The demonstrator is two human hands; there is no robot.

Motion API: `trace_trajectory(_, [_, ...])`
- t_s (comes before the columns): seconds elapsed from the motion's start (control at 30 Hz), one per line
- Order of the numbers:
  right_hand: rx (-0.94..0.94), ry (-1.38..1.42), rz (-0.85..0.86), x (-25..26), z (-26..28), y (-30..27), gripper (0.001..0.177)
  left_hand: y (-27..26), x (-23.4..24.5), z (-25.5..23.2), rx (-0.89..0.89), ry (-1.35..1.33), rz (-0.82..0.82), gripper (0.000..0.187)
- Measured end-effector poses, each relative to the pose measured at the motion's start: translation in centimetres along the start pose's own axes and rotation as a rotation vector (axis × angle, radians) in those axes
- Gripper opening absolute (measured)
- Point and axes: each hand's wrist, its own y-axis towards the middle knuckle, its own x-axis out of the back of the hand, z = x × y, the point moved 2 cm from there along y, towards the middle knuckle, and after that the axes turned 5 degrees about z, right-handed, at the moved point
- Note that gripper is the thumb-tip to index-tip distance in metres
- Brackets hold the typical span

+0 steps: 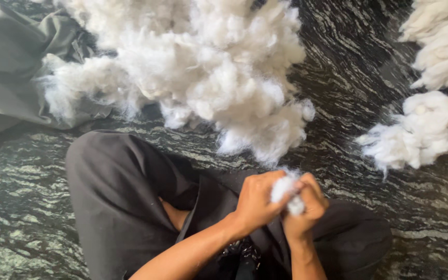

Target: The person sits on a marble floor and processes raw white cotton by hand. They repeatedly pull small tufts from a large pile, fluff and separate the fibers, and place the processed cotton into smaller piles to the right.

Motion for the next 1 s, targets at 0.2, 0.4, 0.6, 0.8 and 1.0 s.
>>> trace_trajectory(0.2, [-0.296, 0.162, -0.384, 3.5, -3.2, 3.0, 0.007, -3.7, 3.6, -2.3, -0.409, -0.063, 0.16, 0.026])
trace_trajectory(0.4, [-0.445, 0.614, -0.515, 6.3, -2.7, 6.7, 0.023, -3.2, 8.3, 3.7, 0.44, -0.877, -0.202, 0.02])
trace_trajectory(0.6, [-0.562, 0.355, 0.263, -5.2, 4.7, 3.2, 0.035, -3.4, 8.7, 7.1, 0.452, -0.912, -0.202, 0.038])
trace_trajectory(0.8, [-0.087, 0.097, 0.632, -9.9, 9.6, 3.6, 0.053, -4.4, 10.4, 6.8, 0.448, -1.367, -0.022, 0.067])
trace_trajectory(1.0, [-0.051, 0.009, 0.367, -8.1, 7.9, 7.3, 0.031, -2.8, 13.5, 3.4, 0.212, -1.101, 0.041, 0.056])
